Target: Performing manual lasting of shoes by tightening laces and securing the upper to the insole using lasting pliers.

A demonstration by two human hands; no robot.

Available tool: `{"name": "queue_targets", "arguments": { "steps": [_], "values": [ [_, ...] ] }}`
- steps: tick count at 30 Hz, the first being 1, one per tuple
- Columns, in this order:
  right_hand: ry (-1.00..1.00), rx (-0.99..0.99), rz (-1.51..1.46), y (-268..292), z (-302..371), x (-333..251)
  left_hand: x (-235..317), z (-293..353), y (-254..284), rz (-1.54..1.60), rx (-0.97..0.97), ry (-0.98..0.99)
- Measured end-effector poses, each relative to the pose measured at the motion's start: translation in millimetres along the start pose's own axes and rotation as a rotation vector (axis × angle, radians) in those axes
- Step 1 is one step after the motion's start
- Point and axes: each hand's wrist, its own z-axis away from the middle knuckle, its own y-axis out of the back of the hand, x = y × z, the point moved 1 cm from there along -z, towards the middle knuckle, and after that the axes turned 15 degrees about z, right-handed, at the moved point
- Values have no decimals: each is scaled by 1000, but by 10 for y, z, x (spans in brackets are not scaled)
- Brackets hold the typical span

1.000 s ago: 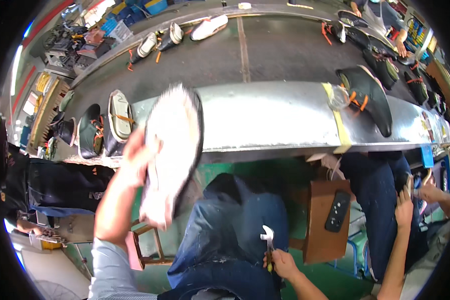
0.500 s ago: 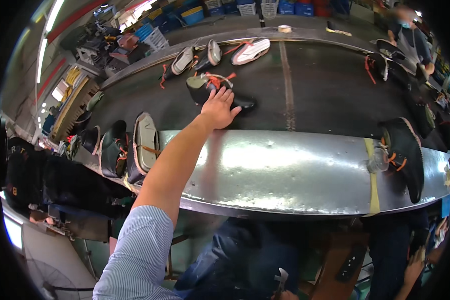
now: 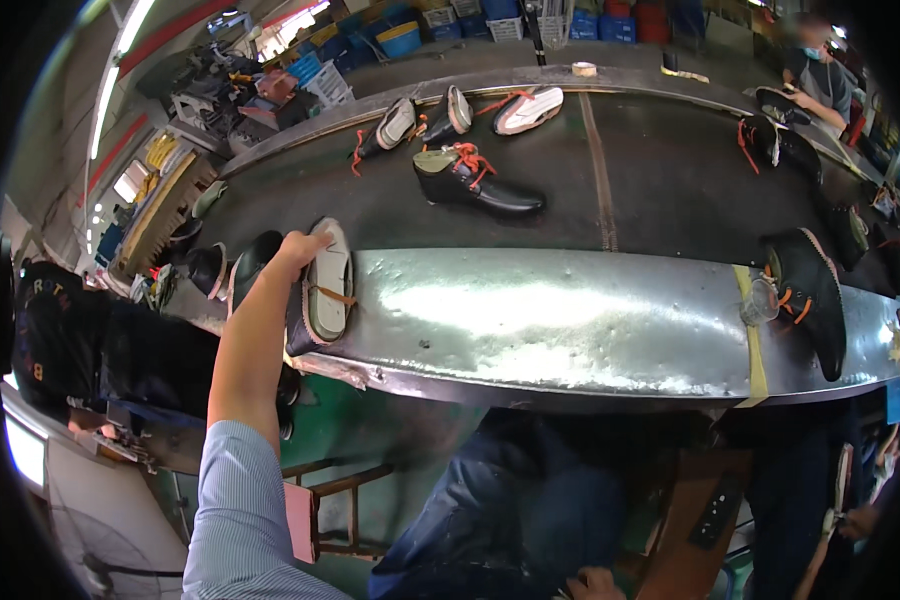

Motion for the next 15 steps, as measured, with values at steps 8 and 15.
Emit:
{"name": "queue_targets", "arguments": {
  "steps": [8, 15],
  "values": [
    [174, 35, -830, -309, -791, -331, -110, 2187, -139, 1047, -545, -208],
    [254, -295, -2086, -120, -1145, -722, -1269, 3613, -1159, 1770, -947, 184]
  ]
}}
